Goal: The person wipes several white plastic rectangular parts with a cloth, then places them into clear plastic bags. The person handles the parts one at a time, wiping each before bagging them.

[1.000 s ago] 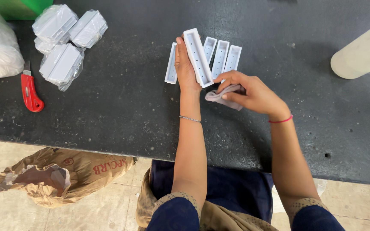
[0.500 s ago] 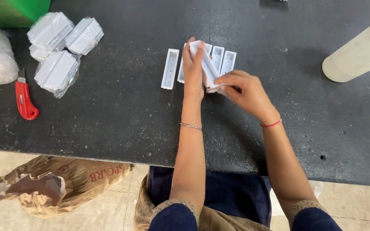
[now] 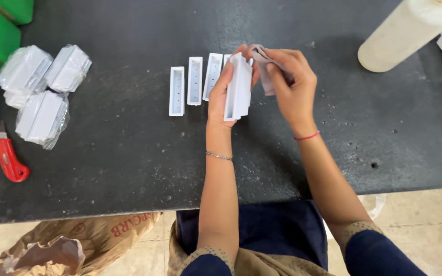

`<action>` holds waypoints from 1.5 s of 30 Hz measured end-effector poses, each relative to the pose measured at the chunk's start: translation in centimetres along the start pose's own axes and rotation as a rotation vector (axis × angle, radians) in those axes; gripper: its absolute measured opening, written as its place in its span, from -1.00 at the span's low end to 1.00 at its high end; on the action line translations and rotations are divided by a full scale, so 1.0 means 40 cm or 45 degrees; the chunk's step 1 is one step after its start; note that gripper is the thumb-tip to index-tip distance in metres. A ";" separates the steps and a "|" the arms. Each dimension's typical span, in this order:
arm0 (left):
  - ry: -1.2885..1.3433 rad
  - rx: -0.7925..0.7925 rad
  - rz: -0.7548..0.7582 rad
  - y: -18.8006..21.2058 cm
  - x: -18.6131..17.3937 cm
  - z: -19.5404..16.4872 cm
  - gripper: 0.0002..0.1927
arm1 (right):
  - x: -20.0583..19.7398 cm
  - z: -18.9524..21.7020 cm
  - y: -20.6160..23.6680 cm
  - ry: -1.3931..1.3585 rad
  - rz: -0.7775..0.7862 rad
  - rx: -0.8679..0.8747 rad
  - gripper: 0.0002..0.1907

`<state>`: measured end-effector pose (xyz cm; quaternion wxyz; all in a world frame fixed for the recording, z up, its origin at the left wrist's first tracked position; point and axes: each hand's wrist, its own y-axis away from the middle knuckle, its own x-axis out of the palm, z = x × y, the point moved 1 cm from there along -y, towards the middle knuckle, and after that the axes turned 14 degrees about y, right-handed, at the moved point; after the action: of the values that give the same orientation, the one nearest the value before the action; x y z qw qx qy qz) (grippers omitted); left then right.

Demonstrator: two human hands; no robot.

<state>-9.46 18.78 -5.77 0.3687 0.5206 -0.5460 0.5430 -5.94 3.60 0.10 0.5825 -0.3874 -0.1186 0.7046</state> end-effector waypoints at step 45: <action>0.111 0.128 0.358 0.032 -0.014 -0.122 -0.43 | -0.017 0.081 -0.001 -0.049 1.409 -0.221 -0.64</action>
<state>-11.39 23.47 -5.92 0.2860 0.4326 -0.5692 0.6381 -8.12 3.91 2.58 0.0895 -0.4257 0.0343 0.8998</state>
